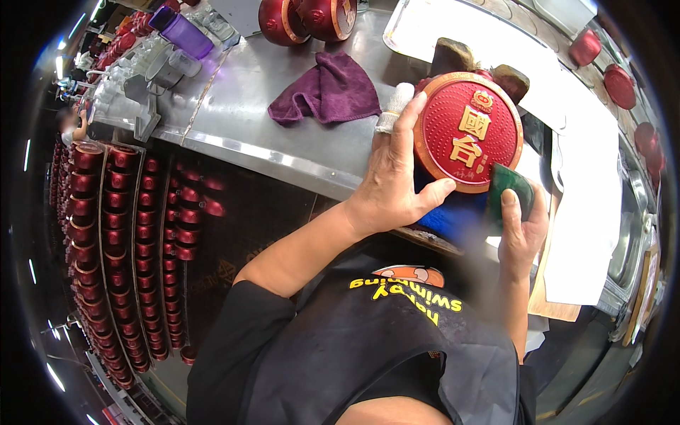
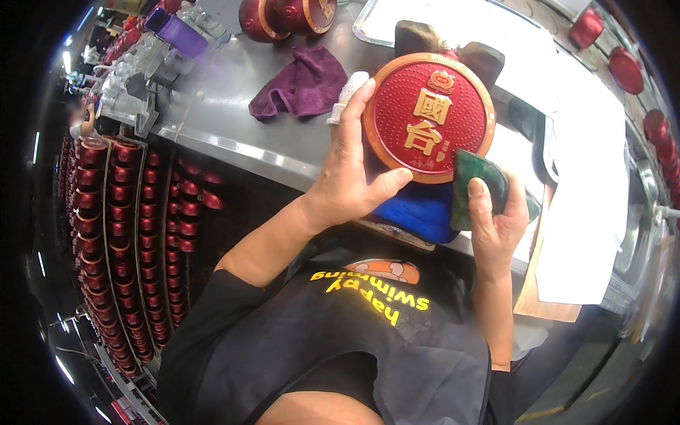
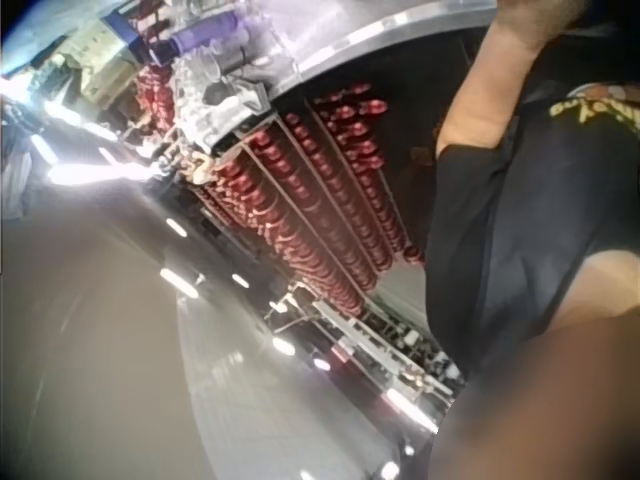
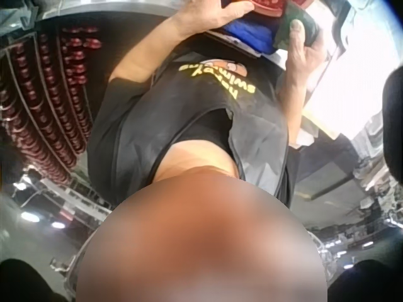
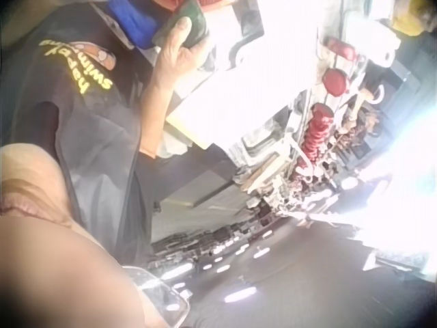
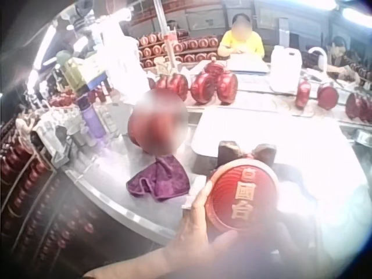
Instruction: The person cleans a red spherical ornament with a cloth and sponge, then applies a gold sticker and a gold ring to its surface. The ornament is held in a blue clamp on a metal workbench while the person works on it.
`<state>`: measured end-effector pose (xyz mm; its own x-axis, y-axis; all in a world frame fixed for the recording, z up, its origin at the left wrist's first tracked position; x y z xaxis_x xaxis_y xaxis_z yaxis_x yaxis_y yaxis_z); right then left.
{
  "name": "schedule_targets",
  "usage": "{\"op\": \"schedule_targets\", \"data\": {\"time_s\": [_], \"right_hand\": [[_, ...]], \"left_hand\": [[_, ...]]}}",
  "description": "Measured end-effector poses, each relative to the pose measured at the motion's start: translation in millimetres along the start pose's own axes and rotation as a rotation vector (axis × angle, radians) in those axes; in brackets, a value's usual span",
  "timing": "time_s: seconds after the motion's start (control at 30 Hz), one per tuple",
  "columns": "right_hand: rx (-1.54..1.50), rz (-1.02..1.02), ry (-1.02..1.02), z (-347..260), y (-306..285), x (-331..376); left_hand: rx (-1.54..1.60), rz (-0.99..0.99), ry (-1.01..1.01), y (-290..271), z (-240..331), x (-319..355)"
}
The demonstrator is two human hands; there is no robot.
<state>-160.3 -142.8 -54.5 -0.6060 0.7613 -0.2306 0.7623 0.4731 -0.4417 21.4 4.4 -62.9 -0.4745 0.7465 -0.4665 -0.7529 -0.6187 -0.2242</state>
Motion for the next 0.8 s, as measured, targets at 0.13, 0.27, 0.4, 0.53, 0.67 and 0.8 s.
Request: {"op": "schedule_targets", "data": {"time_s": [0.13,0.27,0.4,0.53,0.67,0.8], "right_hand": [[-0.012,-0.015,-0.006,4,0,0],[0.015,-0.021,-0.012,7,0,-1],[0.021,-0.035,-0.008,9,0,-1],[-0.014,-0.041,0.010,9,0,0],[0.007,-0.042,0.005,10,0,0],[0.000,-0.032,-0.010,11,0,-1]], "left_hand": [[-0.021,0.046,-0.004,6,-3,-7],[0.215,0.037,-0.099,4,-4,-9],[-0.183,-0.004,0.058,4,5,-5],[-0.147,0.041,0.038,8,4,-7],[-0.086,0.062,0.001,5,3,-13],[-0.309,0.017,0.187,3,22,9]]}}
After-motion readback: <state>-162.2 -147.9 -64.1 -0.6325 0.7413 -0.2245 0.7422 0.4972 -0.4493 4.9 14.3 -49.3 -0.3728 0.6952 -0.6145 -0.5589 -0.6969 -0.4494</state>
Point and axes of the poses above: each hand's wrist, its own x-axis away from the middle knuckle, its own y-axis out of the palm, z = x × y, the point moved 2 cm from there along -x, towards the middle knuckle, and after that the axes turned 15 degrees about x, right-handed, at the moved point
